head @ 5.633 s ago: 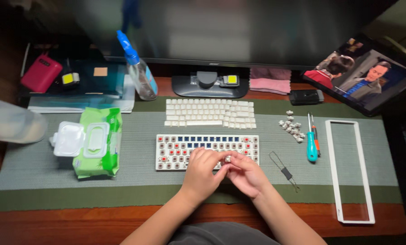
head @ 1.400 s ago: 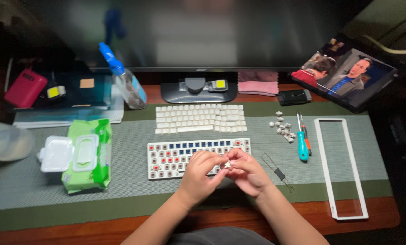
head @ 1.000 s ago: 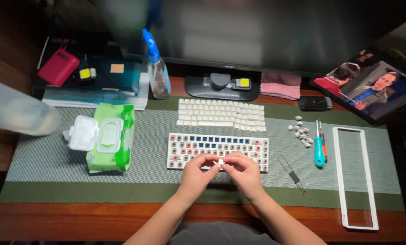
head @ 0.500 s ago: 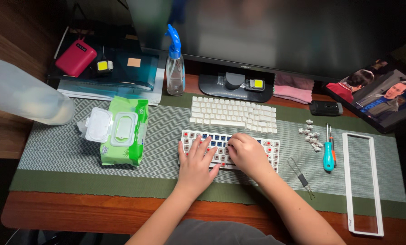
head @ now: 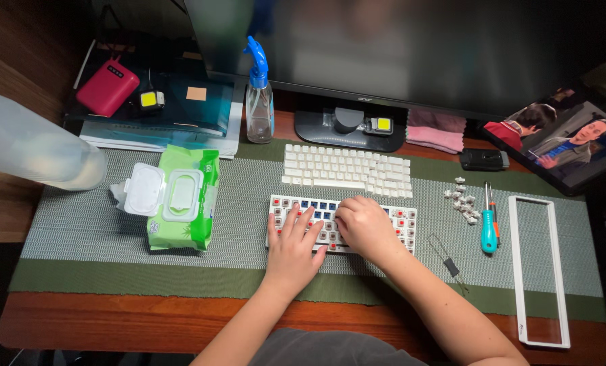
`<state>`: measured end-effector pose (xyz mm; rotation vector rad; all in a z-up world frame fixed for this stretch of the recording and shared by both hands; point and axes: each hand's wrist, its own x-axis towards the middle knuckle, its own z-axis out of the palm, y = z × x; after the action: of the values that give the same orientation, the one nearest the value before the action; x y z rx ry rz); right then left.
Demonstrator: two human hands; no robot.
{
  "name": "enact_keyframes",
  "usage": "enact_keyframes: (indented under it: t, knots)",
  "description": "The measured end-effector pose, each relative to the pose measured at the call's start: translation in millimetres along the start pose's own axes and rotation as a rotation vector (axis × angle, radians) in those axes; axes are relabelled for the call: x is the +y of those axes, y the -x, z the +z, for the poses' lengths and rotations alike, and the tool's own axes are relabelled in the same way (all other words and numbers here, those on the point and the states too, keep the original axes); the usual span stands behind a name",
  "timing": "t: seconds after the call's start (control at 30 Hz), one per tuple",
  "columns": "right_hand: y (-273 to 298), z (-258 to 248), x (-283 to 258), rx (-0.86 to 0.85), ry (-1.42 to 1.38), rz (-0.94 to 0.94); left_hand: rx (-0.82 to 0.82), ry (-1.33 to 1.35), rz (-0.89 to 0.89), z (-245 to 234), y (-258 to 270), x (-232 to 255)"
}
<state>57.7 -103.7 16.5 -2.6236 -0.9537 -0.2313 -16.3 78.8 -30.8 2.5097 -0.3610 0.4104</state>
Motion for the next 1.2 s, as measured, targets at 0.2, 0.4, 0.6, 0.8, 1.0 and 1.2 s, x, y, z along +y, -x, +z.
enact_keyframes:
  t: [0.2,0.4,0.6,0.8,1.0,1.2]
  knots:
    - [-0.9,2.9,3.6,-0.031,-0.007,0.039,-0.008,0.010,-0.004,-0.1,-0.2,-0.1]
    - [-1.0,5.9,4.5,-0.017,-0.011,0.046,-0.011,0.001,-0.005,0.7,-1.0,0.6]
    - [6.9,-0.1,1.4,0.097,-0.091,0.035,-0.011,0.004,-0.016,-0.2,-2.2,4.2]
    - [46.1,-20.3,14.8,0.289,-0.174,0.245,-0.061,0.091,0.067,7.1,-15.5,20.9]
    - [96.6,-35.5,67.4,0.360,-0.122,0.440,-0.109,0.168,0.186,30.9,-48.7,48.3]
    - [117.1,-36.8,133.5,0.388,0.124,0.478,-0.134,0.189,0.234,50.5,-74.9,69.7]
